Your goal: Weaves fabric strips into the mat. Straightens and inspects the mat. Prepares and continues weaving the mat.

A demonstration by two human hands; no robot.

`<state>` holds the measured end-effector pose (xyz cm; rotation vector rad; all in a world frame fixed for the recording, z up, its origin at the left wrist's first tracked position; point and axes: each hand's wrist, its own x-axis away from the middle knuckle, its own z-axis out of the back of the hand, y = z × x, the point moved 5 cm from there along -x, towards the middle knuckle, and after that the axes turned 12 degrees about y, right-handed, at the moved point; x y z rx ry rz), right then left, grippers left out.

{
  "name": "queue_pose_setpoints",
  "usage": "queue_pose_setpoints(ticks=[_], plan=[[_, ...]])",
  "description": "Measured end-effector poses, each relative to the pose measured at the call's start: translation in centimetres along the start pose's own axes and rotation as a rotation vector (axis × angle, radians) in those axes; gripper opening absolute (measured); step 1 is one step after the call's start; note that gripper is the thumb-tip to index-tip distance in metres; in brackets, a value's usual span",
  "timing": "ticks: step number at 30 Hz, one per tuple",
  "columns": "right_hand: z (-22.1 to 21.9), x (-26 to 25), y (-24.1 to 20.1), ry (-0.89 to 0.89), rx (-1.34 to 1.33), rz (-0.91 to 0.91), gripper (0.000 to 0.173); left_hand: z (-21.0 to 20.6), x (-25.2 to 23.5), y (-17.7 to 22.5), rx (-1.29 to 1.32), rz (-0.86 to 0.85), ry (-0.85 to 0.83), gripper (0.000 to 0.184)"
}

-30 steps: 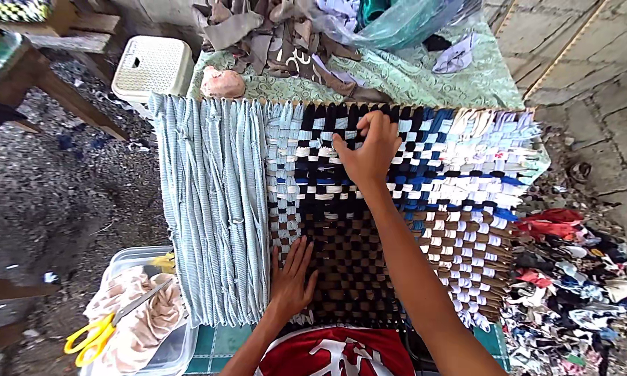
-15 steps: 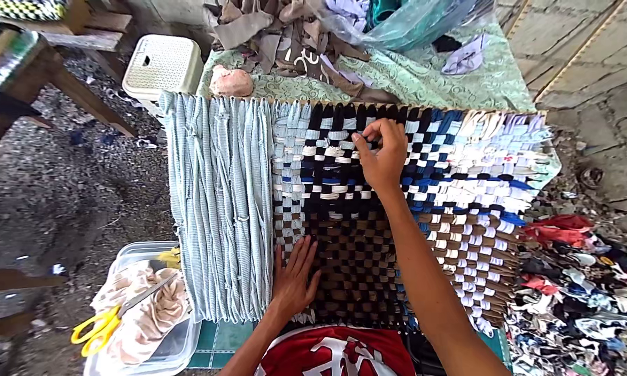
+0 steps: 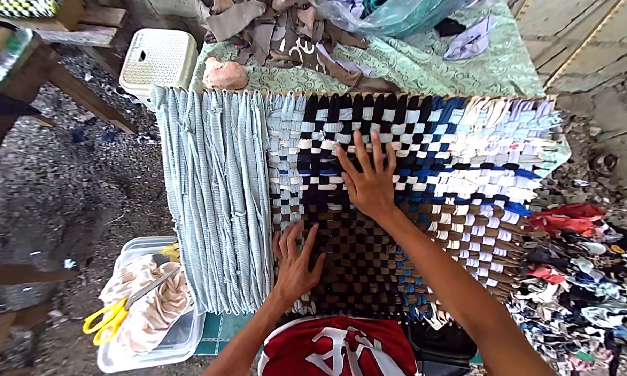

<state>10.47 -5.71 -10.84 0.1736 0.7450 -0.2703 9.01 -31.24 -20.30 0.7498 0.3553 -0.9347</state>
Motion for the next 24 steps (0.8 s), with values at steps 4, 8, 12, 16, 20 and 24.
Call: queue_pose_setpoints(ticks=[4, 8, 12, 16, 20, 24], plan=[[-0.4, 4.0, -1.5, -0.190, -0.138, 0.177, 0.057, 0.3, -4.8, -0.4, -0.017, -0.002, 0.040, 0.061], [-0.2, 10.4, -3.3, -0.335, -0.241, 0.253, 0.061, 0.2, -9.2, -0.7, 0.002, -0.112, 0.017, 0.060], [1.3, 18.1, -6.4, -0.517, -0.411, 0.312, 0.061, -0.9, -11.6, -0.6, -0.027, -0.203, -0.062, 0.063], [3.9, 22.7, -8.9, -0.644, -0.702, 0.424, 0.060, -3.3, -11.7, -1.1, -0.149, -0.255, -0.096, 0.069], [3.2, 17.9, -5.9, -0.543, -0.639, 0.460, 0.055, -3.8, -11.5, -1.7, -0.161, -0.284, -0.116, 0.066], [2.0, 8.6, 1.9, -0.273, -0.159, 0.135, 0.055, -3.3, -11.9, -2.0, -0.159, -0.308, -0.140, 0.059]])
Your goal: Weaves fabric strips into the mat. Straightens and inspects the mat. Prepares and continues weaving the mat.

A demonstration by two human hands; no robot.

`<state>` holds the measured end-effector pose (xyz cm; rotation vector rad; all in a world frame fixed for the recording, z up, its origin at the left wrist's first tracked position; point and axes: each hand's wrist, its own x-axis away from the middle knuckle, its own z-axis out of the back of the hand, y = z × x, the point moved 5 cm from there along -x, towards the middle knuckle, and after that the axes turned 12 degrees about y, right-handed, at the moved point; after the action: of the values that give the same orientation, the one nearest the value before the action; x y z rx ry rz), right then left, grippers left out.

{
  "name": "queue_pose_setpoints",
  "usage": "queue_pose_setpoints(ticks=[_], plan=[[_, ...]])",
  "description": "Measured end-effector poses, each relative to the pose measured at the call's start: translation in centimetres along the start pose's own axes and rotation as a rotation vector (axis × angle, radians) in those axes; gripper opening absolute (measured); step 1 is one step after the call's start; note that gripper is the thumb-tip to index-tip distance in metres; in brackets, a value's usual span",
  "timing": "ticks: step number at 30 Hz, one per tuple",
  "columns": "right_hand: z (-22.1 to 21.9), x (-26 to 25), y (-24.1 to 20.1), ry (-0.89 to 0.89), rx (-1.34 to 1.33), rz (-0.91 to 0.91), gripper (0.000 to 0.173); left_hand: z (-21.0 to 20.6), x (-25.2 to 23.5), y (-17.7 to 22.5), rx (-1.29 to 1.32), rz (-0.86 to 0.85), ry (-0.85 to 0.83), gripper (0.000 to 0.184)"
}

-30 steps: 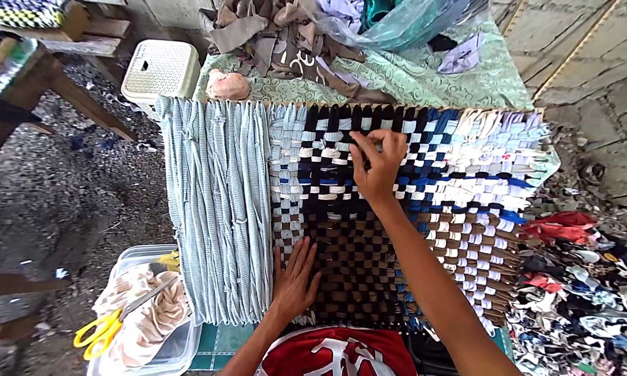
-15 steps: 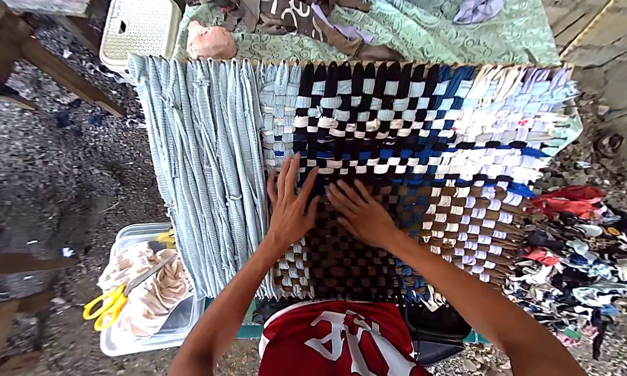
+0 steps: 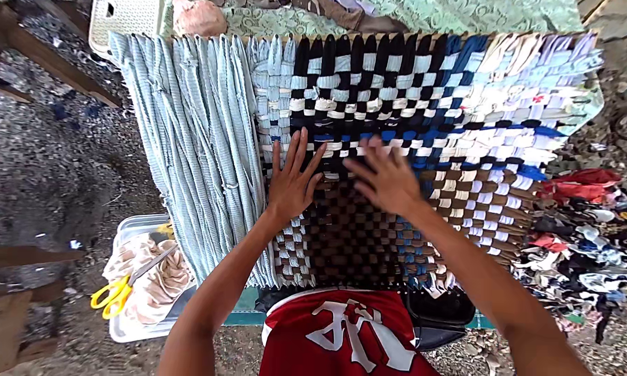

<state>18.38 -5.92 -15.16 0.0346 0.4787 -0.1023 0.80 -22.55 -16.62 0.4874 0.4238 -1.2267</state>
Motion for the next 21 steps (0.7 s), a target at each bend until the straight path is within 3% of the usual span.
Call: queue_pose_setpoints(ticks=[2, 4, 6, 7, 9, 11, 13, 17, 21], plan=[[1.1, -2.3, 1.8, 0.114, 0.121, -0.203, 0.061, 0.3, -0.1, -0.1, 0.007, -0.002, 0.002, 0.057], [-0.1, -1.5, -2.1, 0.112, 0.105, -0.238, 0.069, 0.3, 0.1, -0.2, 0.012, 0.004, -0.001, 0.056], [-3.2, 3.4, -9.6, 0.015, -0.140, -0.050, 0.074, 0.2, 0.4, -0.3, 0.018, 0.008, -0.014, 0.056], [-4.7, 6.5, -13.0, -0.068, -0.303, 0.091, 0.067, 0.2, 0.4, -0.3, 0.016, 0.006, -0.022, 0.055], [-5.7, 9.2, -16.2, -0.255, -0.519, 0.317, 0.058, 0.4, 0.4, -0.3, 0.024, -0.005, -0.021, 0.056], [-4.9, 8.1, -15.1, -0.271, -0.598, 0.379, 0.056, 0.6, 0.3, -0.5, 0.030, -0.003, -0.004, 0.055], [-4.0, 5.7, -12.7, -0.122, -0.523, 0.314, 0.054, 0.7, 0.4, -0.5, 0.037, 0.005, -0.001, 0.056], [-1.7, -2.0, -5.5, 0.219, -0.209, -0.035, 0.058, 0.2, 0.4, -0.5, 0.024, 0.021, 0.049, 0.061], [2.6, -10.1, -0.8, 0.621, -0.187, -0.274, 0.055, -0.4, 0.6, -0.7, 0.005, 0.020, 0.094, 0.065]])
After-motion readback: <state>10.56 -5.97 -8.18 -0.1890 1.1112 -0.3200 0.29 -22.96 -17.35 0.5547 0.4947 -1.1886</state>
